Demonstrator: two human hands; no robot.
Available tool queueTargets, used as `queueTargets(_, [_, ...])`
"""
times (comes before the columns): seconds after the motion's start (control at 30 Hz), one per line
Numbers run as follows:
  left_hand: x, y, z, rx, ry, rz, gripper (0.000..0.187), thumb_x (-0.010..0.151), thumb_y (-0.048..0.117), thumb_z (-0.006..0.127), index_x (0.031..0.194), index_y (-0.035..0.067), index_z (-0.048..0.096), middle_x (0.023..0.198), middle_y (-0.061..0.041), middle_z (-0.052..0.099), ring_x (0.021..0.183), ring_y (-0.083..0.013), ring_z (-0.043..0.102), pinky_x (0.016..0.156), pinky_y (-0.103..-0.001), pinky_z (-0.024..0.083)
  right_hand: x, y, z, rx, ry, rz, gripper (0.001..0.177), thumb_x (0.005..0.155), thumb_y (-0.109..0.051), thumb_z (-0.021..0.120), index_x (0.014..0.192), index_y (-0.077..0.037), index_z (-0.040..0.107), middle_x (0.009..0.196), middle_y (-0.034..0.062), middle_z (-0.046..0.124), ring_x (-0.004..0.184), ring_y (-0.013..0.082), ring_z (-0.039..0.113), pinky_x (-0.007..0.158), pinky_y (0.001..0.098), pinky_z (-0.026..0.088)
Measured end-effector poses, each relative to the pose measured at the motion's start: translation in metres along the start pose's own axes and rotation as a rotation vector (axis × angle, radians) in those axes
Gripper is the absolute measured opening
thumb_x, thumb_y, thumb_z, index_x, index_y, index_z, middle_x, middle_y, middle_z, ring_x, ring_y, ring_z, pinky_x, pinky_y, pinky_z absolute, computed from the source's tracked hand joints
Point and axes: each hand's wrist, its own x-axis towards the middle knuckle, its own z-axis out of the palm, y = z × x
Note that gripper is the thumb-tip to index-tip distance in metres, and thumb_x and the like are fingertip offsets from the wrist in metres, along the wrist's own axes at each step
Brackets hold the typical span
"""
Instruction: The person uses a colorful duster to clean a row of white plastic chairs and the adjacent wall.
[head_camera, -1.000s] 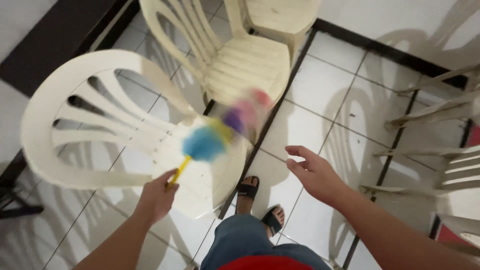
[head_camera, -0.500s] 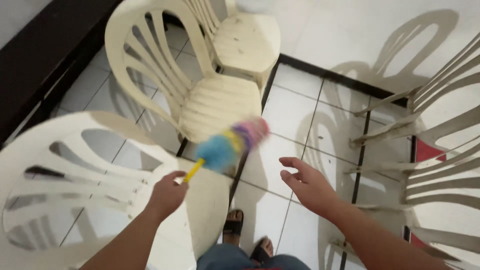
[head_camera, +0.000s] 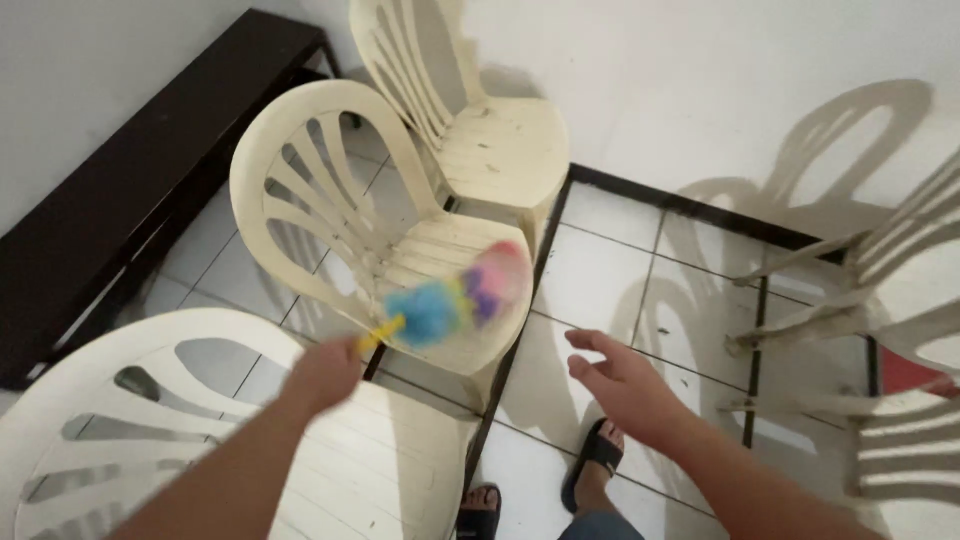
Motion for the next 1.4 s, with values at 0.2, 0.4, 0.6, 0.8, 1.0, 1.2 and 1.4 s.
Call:
queueTargets(0.2, [0.049,0.022,-0.009,0.079,0.168,-0.146,0.046,0.094,0.026,0.052,0.138,0.013,0.057,0.122,-0.020,0.069,0.112,-0.0414,0.066,0.099,-0.051,0.052,0.051,-0.009,-0.065,0.010,-0.071,0.001,0.048,0.097,-0.029,0.060,0.143,-0.013,0.056,0.119,0.0130,0.077,0.111,0.0189,0.071,0.095,0.0341,0.053])
queueTargets(0.4, [0.009,0.111,0.014,0.060,-0.112,-0.306,0.042,0.099,0.029,0.055,0.138,0.014,0.061,0.122,-0.017,0.072,0.106,-0.0320,0.069,0.096,-0.043,0.055,0.112,-0.001,-0.148,0.011,-0.128,-0.081,0.048,0.097,-0.031,0.058,0.141,-0.013,0.056,0.130,0.0045,0.069,0.112,0.0181,0.071,0.094,0.0354,0.054])
queueTargets(0.6, [-0.023,0.135,-0.029,0.067,-0.120,-0.293,0.043,0.103,0.034,0.051,0.146,0.033,0.057,0.110,-0.014,0.078,0.084,-0.0271,0.075,0.082,-0.039,0.063,0.164,0.007,-0.192,0.035,-0.113,-0.145,0.047,0.098,-0.030,0.057,0.142,-0.012,0.057,0.126,0.0088,0.072,0.108,0.0171,0.070,0.091,0.0354,0.055])
queueTargets(0.8, [-0.021,0.138,-0.123,0.473,0.069,-0.377,0.048,0.108,0.037,0.038,0.155,0.048,0.040,0.102,-0.012,0.074,0.080,-0.0233,0.072,0.075,-0.041,0.061,0.195,-0.010,-0.180,0.026,-0.199,-0.175,0.047,0.098,-0.029,0.058,0.141,-0.011,0.058,0.123,0.0061,0.071,0.104,0.0178,0.070,0.088,0.0344,0.054])
queueTargets(1.0, [-0.014,0.098,-0.170,0.461,0.046,-0.535,0.046,0.108,0.033,0.044,0.154,0.043,0.046,0.104,-0.009,0.075,0.081,-0.0211,0.075,0.075,-0.039,0.063,0.201,-0.047,-0.154,-0.020,-0.288,-0.239,0.046,0.097,-0.028,0.058,0.140,-0.010,0.057,0.121,0.0006,0.068,0.099,0.0159,0.067,0.084,0.0328,0.054])
queueTargets(1.2, [-0.021,0.087,-0.196,0.618,-0.047,-0.512,0.040,0.105,0.036,0.049,0.143,0.047,0.060,0.107,0.005,0.073,0.084,-0.0118,0.073,0.077,-0.033,0.062,0.224,-0.075,-0.140,-0.084,-0.320,-0.209,0.045,0.097,-0.027,0.059,0.139,-0.009,0.059,0.106,0.0054,0.070,0.094,0.0161,0.066,0.082,0.0331,0.053])
queueTargets(1.4, [-0.047,0.095,-0.222,0.338,0.149,-0.630,0.042,0.112,0.037,0.040,0.153,0.043,0.050,0.089,-0.009,0.076,0.075,-0.0199,0.073,0.067,-0.036,0.060,0.242,-0.117,-0.110,-0.125,-0.350,-0.248,0.048,0.097,-0.029,0.059,0.140,-0.007,0.057,0.112,0.0055,0.072,0.101,0.0156,0.069,0.088,0.0312,0.055])
